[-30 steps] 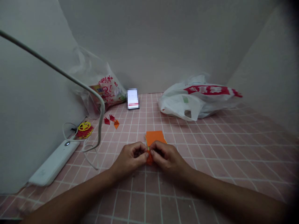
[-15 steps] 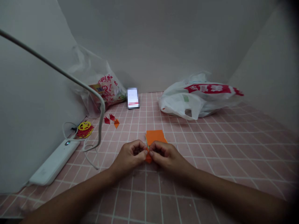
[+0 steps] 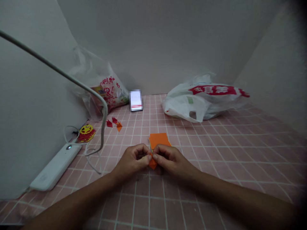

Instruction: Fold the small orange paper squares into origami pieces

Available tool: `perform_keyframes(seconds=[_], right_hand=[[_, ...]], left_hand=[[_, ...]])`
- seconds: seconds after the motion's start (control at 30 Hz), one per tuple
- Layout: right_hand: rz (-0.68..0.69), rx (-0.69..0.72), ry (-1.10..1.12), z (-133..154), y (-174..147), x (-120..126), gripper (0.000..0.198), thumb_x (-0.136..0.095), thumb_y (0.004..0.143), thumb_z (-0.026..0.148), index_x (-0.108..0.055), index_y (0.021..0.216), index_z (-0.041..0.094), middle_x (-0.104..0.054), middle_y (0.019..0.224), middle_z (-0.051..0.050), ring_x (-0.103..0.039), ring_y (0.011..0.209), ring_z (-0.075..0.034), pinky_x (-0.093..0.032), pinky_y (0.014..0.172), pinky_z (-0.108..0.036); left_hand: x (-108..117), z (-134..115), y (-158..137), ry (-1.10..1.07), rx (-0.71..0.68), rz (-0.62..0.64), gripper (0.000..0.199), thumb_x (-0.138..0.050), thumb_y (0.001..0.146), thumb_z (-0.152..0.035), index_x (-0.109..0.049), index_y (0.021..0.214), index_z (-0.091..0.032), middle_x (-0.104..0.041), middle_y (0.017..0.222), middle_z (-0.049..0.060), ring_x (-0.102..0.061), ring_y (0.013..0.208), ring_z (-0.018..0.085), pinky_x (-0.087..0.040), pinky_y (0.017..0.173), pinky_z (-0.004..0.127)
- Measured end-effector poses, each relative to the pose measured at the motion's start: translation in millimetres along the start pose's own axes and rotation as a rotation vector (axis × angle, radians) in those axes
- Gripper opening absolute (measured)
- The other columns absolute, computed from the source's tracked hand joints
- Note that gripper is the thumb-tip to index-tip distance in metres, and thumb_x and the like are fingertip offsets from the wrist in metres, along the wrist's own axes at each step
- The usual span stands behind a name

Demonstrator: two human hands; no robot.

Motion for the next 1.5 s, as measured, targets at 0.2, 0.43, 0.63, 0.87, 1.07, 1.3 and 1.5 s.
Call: perform_keyframes(seconds=[0.2,0.43,0.63,0.87,1.07,1.3,1.5], right_hand=[[0.046,0.012,-0.017,2.9,-0.3,-2.1,0.021,-0.05,0.091,0.034,-0.051,0.077,0.019,-0.053,0.059,0.003,-0.048,0.051,-0.01,-0.036,0.05,-0.024],[0.059,0.048,-0.043,1.7,-0.5,-2.8,0.021,-0.051,0.092,0.032,-0.051,0.076,0.018,-0.051,0.06,0.003,-0.048,0.052,-0.01,-0.035,0.05,-0.024],[0.086,0.012,0.075,-3.5,-1.1,-4.7,0.021,-0.055,0.09,0.034,-0.054,0.08,0.017,-0.052,0.058,0.004,-0.045,0.049,-0.009,-0.033,0.049,-0.023],[-0.016,-0.005,0.037,-2.5,-0.5,3.7,0.018,-0.055,0.089,0.032,-0.053,0.076,0.018,-0.052,0.054,0.005,-0.043,0.045,-0.008,-0.029,0.044,-0.021],[-0.01,-0.02,0.056,-3.6,0.4,4.2,0.019,-0.055,0.087,0.032,-0.053,0.075,0.018,-0.053,0.053,0.005,-0.042,0.044,-0.008,-0.028,0.044,-0.021],[-0.036,0.034,-0.033,4.8,-0.7,4.2,0.019,-0.052,0.089,0.03,-0.052,0.074,0.019,-0.052,0.06,0.004,-0.042,0.05,-0.009,-0.031,0.047,-0.023],[-0.11,0.272,-0.288,19.1,-4.9,7.7,0.009,-0.055,0.083,0.013,-0.056,0.091,0.018,-0.06,0.082,-0.001,-0.055,0.073,-0.013,-0.042,0.064,-0.026]], left_hand=[[-2.8,6.3,1.4,-0.032,0.022,0.082,0.021,-0.067,0.078,-0.034,-0.058,0.077,-0.015,-0.062,0.064,-0.001,-0.055,0.055,0.011,-0.041,0.055,0.022],[-1.7,3.2,0.4,0.01,-0.041,0.045,0.023,-0.062,0.084,-0.036,-0.059,0.075,-0.015,-0.059,0.067,0.0,-0.052,0.059,0.011,-0.04,0.057,0.023],[6.6,-10.7,-2.1,0.088,-0.123,-0.068,0.021,-0.06,0.083,-0.03,-0.056,0.069,-0.016,-0.053,0.061,-0.004,-0.047,0.056,0.009,-0.037,0.054,0.021],[4.7,-3.9,1.2,0.011,-0.059,-0.013,0.018,-0.064,0.081,-0.032,-0.06,0.08,-0.015,-0.06,0.068,-0.002,-0.055,0.06,0.01,-0.043,0.06,0.023],[3.3,-0.7,4.1,-0.045,-0.026,0.022,0.018,-0.067,0.078,-0.031,-0.06,0.081,-0.015,-0.062,0.069,-0.002,-0.058,0.059,0.01,-0.045,0.061,0.023],[2.8,0.6,3.9,-0.054,0.029,0.007,0.02,-0.069,0.074,-0.032,-0.058,0.075,-0.015,-0.062,0.063,-0.003,-0.057,0.054,0.009,-0.043,0.057,0.021],[7.8,4.8,4.0,-0.084,0.046,-0.079,0.02,-0.069,0.074,-0.031,-0.055,0.073,-0.017,-0.062,0.056,-0.004,-0.057,0.052,0.01,-0.043,0.057,0.022]])
Point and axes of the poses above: each hand's wrist, its own y-axis towards the middle knuckle, its own x-axis out of the back of the hand, z = x × y, the point moved 8 cm from there along y, towards the middle knuckle
